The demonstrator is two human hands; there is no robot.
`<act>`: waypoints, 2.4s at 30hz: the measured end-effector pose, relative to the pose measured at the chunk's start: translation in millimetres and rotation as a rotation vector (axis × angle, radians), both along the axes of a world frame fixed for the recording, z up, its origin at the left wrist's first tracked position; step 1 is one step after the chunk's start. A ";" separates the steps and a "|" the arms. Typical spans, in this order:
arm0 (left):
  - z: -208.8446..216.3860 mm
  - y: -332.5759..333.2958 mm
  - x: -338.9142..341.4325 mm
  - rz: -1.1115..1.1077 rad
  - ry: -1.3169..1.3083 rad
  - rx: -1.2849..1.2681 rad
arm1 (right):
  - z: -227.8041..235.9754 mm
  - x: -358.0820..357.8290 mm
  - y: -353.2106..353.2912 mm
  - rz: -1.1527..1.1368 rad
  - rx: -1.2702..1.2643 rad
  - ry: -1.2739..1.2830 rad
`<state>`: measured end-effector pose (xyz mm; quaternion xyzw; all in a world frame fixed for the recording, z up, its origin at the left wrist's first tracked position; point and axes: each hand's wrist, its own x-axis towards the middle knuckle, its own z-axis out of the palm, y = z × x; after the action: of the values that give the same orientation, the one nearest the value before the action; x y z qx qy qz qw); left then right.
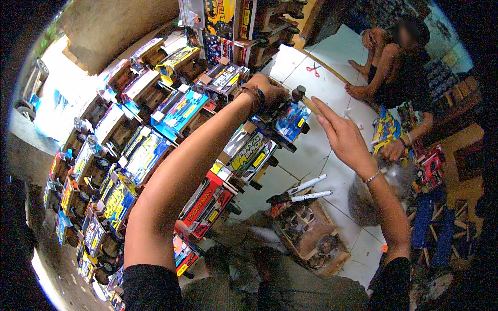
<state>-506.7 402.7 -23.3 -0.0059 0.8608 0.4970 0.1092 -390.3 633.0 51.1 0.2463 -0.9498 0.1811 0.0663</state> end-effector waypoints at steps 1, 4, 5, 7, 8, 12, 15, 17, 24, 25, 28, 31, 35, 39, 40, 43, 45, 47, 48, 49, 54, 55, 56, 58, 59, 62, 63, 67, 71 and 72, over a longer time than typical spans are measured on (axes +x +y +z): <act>0.0 0.0 0.5 -0.003 0.009 0.005 | 2.1 -2.2 -0.8 -0.011 0.019 -0.022; -0.1 0.2 2.3 -0.007 0.022 0.054 | 6.2 -6.0 -3.0 0.017 -0.022 0.018; 0.1 0.5 2.7 -0.018 0.043 0.049 | 6.6 -6.4 -3.7 0.036 -0.054 0.047; 0.7 1.3 2.4 -0.018 0.063 0.020 | 5.6 -6.1 -5.5 -0.012 -0.035 0.026; 1.2 1.6 2.0 -0.013 0.040 0.013 | 4.4 -5.7 -6.5 -0.035 -0.025 0.014; 1.1 2.4 1.0 -0.024 -0.008 0.023 | 1.2 -5.1 -8.2 0.030 -0.037 -0.073; -0.6 2.2 1.7 -0.038 0.050 0.057 | 1.1 -6.7 -7.4 0.004 -0.009 -0.029; -0.9 1.8 2.0 -0.039 0.075 0.058 | 1.2 -7.7 -7.2 0.033 -0.050 -0.032; -0.9 2.8 0.8 -0.018 0.066 0.026 | 0.2 -10.0 -11.7 0.079 -0.032 -0.011; -1.8 3.1 0.2 -0.017 0.061 0.044 | 0.9 -10.6 -12.5 0.081 -0.039 -0.011; -5.6 3.3 -2.3 -0.020 0.062 0.091 | 4.7 -11.9 -13.2 -0.016 -0.001 -0.049; -8.7 4.5 -5.5 -0.026 0.088 0.070 | 6.3 -12.7 -13.9 0.050 0.023 -0.020; -8.0 6.1 -5.9 0.032 0.016 -0.010 | 2.0 -12.7 -12.9 0.023 0.041 -0.050; -2.9 4.9 -2.8 0.024 0.044 -0.030 | -3.7 -15.0 -8.9 0.069 -0.025 -0.008; -2.2 4.9 -2.1 0.027 0.027 -0.041 | -4.7 -15.9 -8.1 0.096 -0.038 0.005; -3.7 5.3 -1.0 0.032 0.075 -0.062 | -6.0 -18.2 -7.2 0.115 0.019 0.039; -6.7 5.0 -1.4 0.009 0.086 0.005 | -5.9 -18.1 -7.9 0.100 -0.018 0.097; -9.3 5.1 -2.0 -0.007 0.094 0.057 | -5.4 -16.0 -8.8 0.077 -0.048 0.120; -9.8 5.3 -2.3 -0.008 0.097 0.069 | -5.2 -14.2 -9.0 0.061 -0.061 0.115; -9.7 5.4 -2.4 -0.009 0.101 0.080 | -5.0 -12.5 -9.1 0.070 -0.065 0.122; -3.7 5.7 1.5 0.001 0.105 0.025 | -5.9 -6.4 -7.8 0.069 0.032 0.064; -2.8 5.5 2.5 -0.002 0.115 0.007 | -6.2 -6.3 -8.4 0.083 -0.033 0.126; -1.8 4.3 2.3 -0.007 0.148 -0.061 | -6.7 -6.0 -9.3 0.089 -0.063 0.168; -2.5 3.4 1.4 -0.017 0.140 -0.048 | -6.7 -6.1 -12.3 0.094 -0.103 0.246; -3.6 3.0 0.6 -0.025 0.152 -0.037 | -5.8 -6.1 -13.6 0.059 -0.010 0.127; -6.7 3.4 -2.1 -0.041 0.111 0.034 | -0.7 -5.6 -14.0 0.012 0.123 -0.031; -6.8 3.5 -2.1 -0.025 0.088 0.019 | 1.2 -5.3 -11.8 0.043 0.033 0.077; -2.9 0.2 3.8 -0.006 0.077 0.018 | 3.7 3.2 18.7 -0.140 -0.129 0.182; -1.7 -3.4 2.0 -0.030 0.027 0.057 | -32.2 53.3 66.5 -0.307 -0.345 0.247; -4.2 -5.1 -1.2 -0.059 0.026 0.052 | -43.3 70.7 80.3 -0.338 -0.366 0.275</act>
<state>-507.9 397.6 -27.5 0.0288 0.8487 0.5159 0.1128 -319.6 713.3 7.8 0.0906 -0.9110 0.3007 0.2672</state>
